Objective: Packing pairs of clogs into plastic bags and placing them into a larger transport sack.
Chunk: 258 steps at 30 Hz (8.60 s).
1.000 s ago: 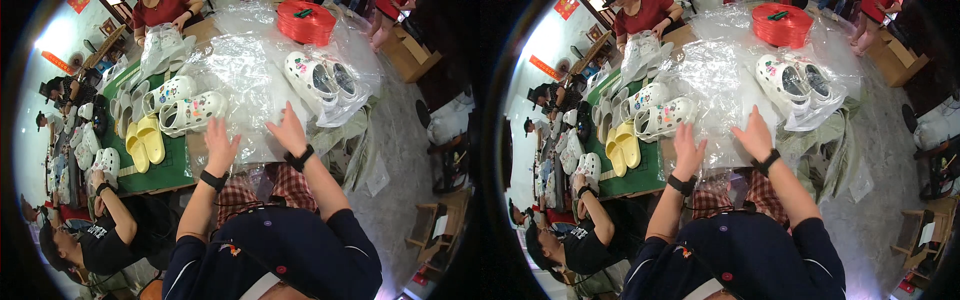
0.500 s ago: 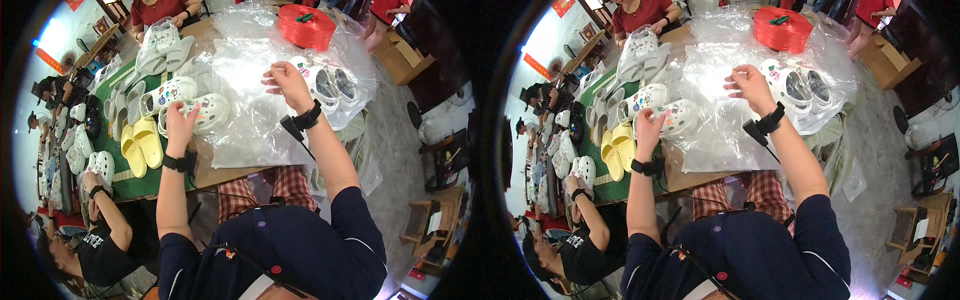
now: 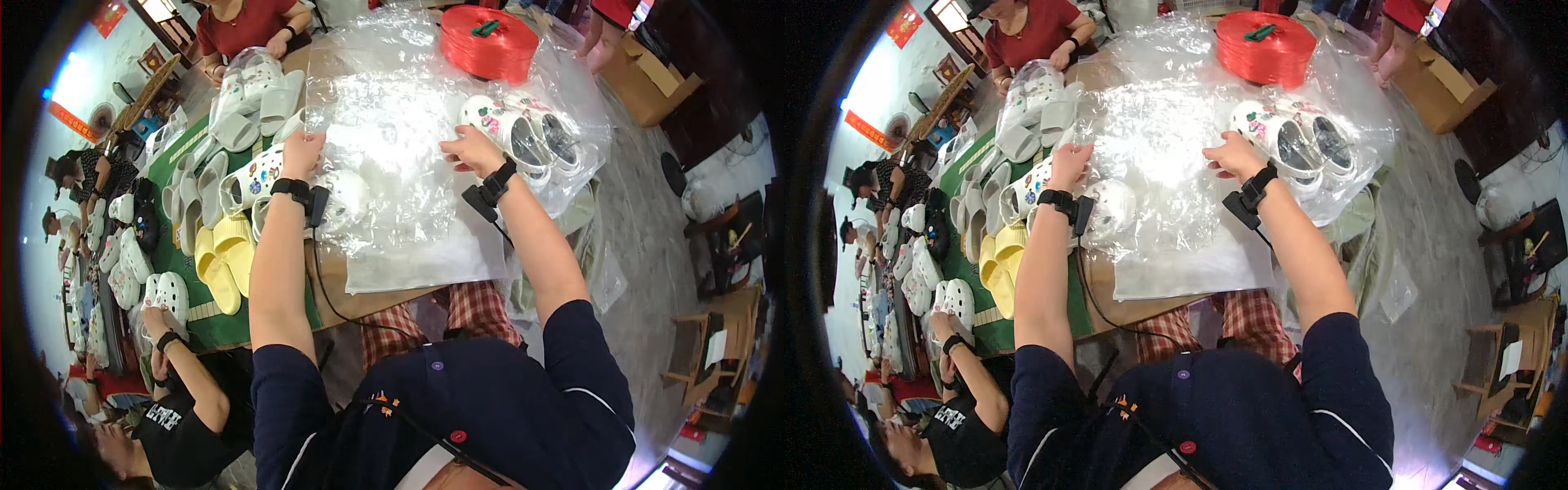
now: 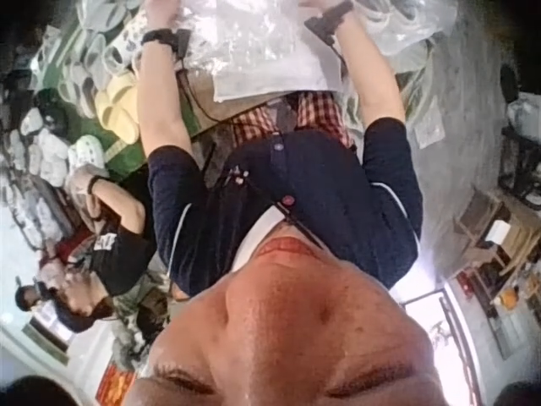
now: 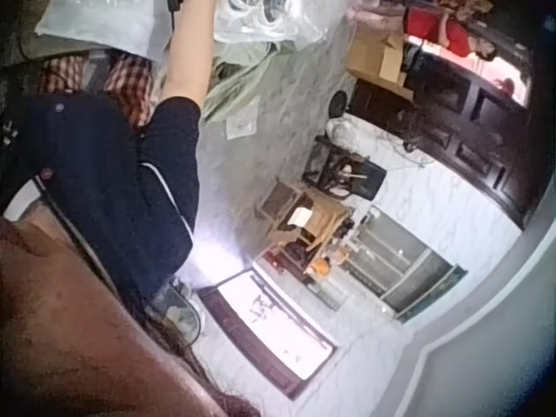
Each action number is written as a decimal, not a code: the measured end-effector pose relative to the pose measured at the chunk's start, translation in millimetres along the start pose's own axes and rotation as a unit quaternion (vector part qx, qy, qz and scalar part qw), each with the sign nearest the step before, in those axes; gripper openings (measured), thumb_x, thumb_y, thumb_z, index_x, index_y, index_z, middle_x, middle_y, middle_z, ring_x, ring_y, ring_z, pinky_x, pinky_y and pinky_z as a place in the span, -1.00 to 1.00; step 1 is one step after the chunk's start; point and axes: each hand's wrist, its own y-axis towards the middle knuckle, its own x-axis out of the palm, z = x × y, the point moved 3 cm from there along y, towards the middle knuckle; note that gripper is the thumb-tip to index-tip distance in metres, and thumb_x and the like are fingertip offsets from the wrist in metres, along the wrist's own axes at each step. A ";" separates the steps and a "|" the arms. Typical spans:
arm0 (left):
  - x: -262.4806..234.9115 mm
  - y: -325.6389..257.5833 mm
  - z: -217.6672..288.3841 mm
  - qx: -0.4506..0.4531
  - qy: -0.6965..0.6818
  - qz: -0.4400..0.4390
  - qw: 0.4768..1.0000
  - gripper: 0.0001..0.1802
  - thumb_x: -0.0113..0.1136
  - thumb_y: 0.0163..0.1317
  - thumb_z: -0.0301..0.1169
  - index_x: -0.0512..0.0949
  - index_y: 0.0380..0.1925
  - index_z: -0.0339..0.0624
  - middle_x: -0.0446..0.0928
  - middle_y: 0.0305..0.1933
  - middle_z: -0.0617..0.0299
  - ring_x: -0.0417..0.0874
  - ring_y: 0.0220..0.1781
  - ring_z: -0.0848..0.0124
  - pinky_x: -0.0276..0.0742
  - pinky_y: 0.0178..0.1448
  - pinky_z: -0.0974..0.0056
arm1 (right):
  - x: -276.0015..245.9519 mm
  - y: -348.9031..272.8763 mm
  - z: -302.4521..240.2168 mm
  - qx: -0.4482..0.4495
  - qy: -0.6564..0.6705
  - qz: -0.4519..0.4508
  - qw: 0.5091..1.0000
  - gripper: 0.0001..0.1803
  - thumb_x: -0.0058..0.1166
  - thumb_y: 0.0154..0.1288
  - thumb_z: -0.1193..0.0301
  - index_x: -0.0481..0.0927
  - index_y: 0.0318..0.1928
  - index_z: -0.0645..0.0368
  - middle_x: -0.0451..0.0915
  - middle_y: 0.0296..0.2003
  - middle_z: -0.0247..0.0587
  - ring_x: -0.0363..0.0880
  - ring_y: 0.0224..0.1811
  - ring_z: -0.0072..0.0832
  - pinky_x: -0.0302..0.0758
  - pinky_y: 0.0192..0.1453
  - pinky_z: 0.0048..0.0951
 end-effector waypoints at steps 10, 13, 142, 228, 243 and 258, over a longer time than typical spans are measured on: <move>11.6 0.1 8.7 0.116 0.232 -0.030 0.965 -0.43 0.32 0.01 -0.08 0.53 -0.29 -0.49 0.60 -0.35 -0.18 0.66 -0.27 0.01 0.52 -0.19 0.13 | -9.5 5.9 42.3 -0.023 -0.106 0.044 0.993 -0.46 0.13 0.13 0.33 0.46 0.10 0.36 0.62 -0.34 -0.10 0.61 -0.43 -0.42 0.56 -0.47 -0.44; 4.2 7.5 -21.7 0.012 0.083 -0.103 0.991 -0.52 0.29 0.09 -0.11 0.53 -0.36 -0.43 0.56 -0.48 0.05 0.57 -0.51 0.30 0.44 -0.42 0.22 | 6.1 -8.1 33.7 -0.017 -0.091 0.050 0.994 -0.51 0.12 0.12 0.31 0.48 0.03 0.35 0.61 -0.37 -0.09 0.60 -0.44 -0.42 0.54 -0.46 -0.44; -58.0 -159.5 147.2 0.268 -0.217 -0.182 0.921 -0.55 -0.07 0.40 -0.45 0.27 0.26 -0.32 0.40 0.26 0.08 0.42 0.30 0.23 0.48 0.18 0.13 | -19.8 -70.8 -24.4 -0.099 0.048 -0.057 0.992 -0.66 0.13 0.24 0.21 0.50 -0.17 0.24 0.59 -0.35 -0.23 0.60 -0.40 -0.49 0.54 -0.44 -0.46; 296.9 285.0 192.6 0.214 0.548 -0.323 0.741 0.13 0.36 -0.37 0.35 0.33 0.25 0.01 0.18 0.33 0.12 0.12 0.42 0.12 -0.05 0.30 -0.49 | -180.1 299.5 -163.6 -0.134 -0.484 0.139 0.853 0.02 0.32 -0.27 0.09 0.27 0.25 0.32 0.52 -0.13 0.26 0.51 -0.04 0.08 0.38 0.13 -0.10; 267.4 229.4 158.2 0.254 0.448 -0.208 0.831 -0.02 0.04 0.05 0.32 0.15 0.38 0.00 -0.09 0.51 -0.03 -0.15 0.55 0.01 -0.25 0.37 -0.46 | -129.4 309.6 -153.7 -0.043 -0.565 0.102 0.818 0.00 0.32 -0.24 0.10 0.25 0.31 0.05 0.45 0.00 0.20 0.37 0.15 0.04 0.07 0.36 0.11; 162.4 257.5 108.0 0.275 0.394 -0.199 0.854 -0.15 0.10 0.13 0.14 0.18 0.36 0.00 -0.03 0.50 0.04 -0.09 0.54 0.10 -0.23 0.49 -0.20 | -156.6 246.1 -174.0 -0.297 -0.375 0.221 0.850 -0.37 0.20 0.11 0.06 0.47 0.12 0.16 0.36 0.21 0.06 0.24 0.31 -0.09 -0.14 0.41 0.21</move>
